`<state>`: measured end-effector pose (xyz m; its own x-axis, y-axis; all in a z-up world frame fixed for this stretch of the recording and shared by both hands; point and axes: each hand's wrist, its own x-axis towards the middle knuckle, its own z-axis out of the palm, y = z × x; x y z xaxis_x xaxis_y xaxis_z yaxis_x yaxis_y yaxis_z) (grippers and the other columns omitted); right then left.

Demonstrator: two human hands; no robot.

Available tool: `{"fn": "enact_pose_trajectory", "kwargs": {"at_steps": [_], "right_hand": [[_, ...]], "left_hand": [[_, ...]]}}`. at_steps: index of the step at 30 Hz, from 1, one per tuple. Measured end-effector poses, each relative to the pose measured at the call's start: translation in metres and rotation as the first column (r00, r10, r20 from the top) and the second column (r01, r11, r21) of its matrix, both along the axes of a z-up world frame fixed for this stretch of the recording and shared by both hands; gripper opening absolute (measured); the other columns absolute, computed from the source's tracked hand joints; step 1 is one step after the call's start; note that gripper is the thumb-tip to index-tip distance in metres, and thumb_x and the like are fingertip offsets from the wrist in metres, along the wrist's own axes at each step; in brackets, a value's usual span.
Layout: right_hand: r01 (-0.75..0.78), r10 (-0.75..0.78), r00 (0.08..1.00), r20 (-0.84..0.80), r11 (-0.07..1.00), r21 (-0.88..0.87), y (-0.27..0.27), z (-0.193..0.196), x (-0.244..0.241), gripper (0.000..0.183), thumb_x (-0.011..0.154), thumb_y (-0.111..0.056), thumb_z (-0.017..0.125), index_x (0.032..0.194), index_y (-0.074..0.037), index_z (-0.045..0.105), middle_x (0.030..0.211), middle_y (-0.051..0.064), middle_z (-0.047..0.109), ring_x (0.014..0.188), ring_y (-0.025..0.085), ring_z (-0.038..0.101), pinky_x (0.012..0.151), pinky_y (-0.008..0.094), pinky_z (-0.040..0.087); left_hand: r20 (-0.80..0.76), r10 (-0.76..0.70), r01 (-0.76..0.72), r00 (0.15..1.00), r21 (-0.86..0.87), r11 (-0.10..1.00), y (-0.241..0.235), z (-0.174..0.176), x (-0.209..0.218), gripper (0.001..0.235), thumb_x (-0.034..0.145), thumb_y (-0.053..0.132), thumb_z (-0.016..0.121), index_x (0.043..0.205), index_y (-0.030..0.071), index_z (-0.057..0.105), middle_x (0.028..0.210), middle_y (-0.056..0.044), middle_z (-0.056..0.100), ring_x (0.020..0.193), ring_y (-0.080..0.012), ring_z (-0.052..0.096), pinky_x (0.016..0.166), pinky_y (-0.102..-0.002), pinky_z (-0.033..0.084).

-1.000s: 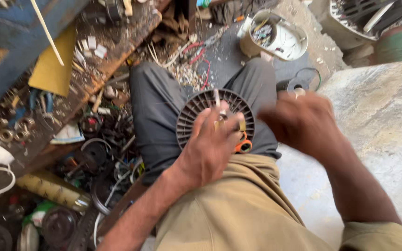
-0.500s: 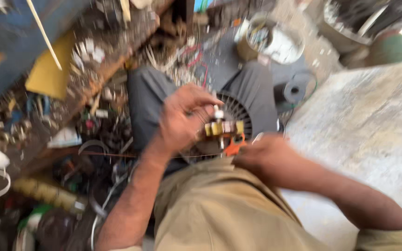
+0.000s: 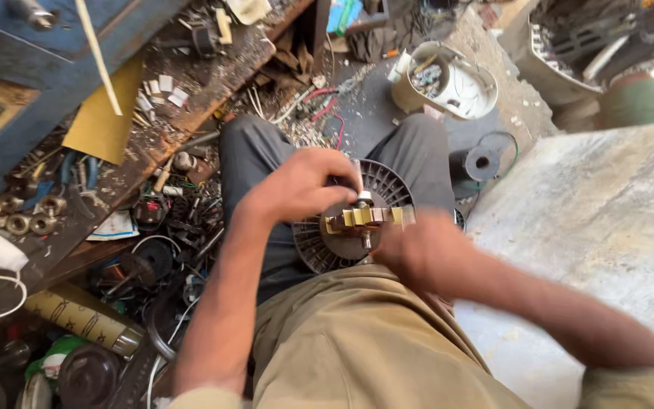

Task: The person winds copper wire onto a fan motor stator by hand while sitting in a workshop.

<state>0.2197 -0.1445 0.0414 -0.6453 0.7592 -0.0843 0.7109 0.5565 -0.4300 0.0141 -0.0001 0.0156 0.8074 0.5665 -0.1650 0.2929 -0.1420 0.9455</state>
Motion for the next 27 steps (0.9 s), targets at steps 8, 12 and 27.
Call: {"fn": "enact_pose_trajectory", "kwargs": {"at_steps": [8,12,27], "right_hand": [[0.269,-0.303,0.882,-0.36,0.953,-0.141,0.072,-0.033,0.036,0.015,0.082,-0.014,0.082,0.088,-0.007,0.071,0.079,0.011,0.065,0.071,0.028,0.064,0.062,0.04,0.05],[0.398,-0.372,0.86,-0.348,0.917,0.004,0.078,-0.032,0.02,0.012,0.081,-0.011,0.078,0.093,-0.01,0.073,0.08,0.009,0.066,0.071,0.027,0.065,0.061,0.041,0.05],[0.393,-0.384,0.841,-0.382,0.918,-0.059,0.089,-0.049,0.04,0.009,0.084,-0.018,0.078,0.09,-0.013,0.074,0.08,0.007,0.067,0.069,0.027,0.065,0.062,0.041,0.051]], "left_hand": [[0.369,0.095,-0.347,0.925,0.712,0.611,-0.07,0.049,-0.001,0.013,0.074,0.007,0.076,0.083,0.003,0.067,0.108,-0.016,0.071,0.104,-0.0396,0.066,0.093,-0.053,0.05],[0.193,0.4,-0.406,0.896,-0.008,0.914,-0.057,-0.004,0.018,0.018,0.088,0.02,0.076,0.096,0.004,0.073,0.097,-0.012,0.071,0.091,-0.029,0.069,0.083,-0.042,0.057],[0.415,0.342,-0.463,0.843,0.239,0.854,-0.062,0.024,0.009,0.008,0.085,0.01,0.071,0.092,0.007,0.071,0.112,-0.012,0.066,0.106,-0.0297,0.065,0.09,-0.04,0.055]]}}
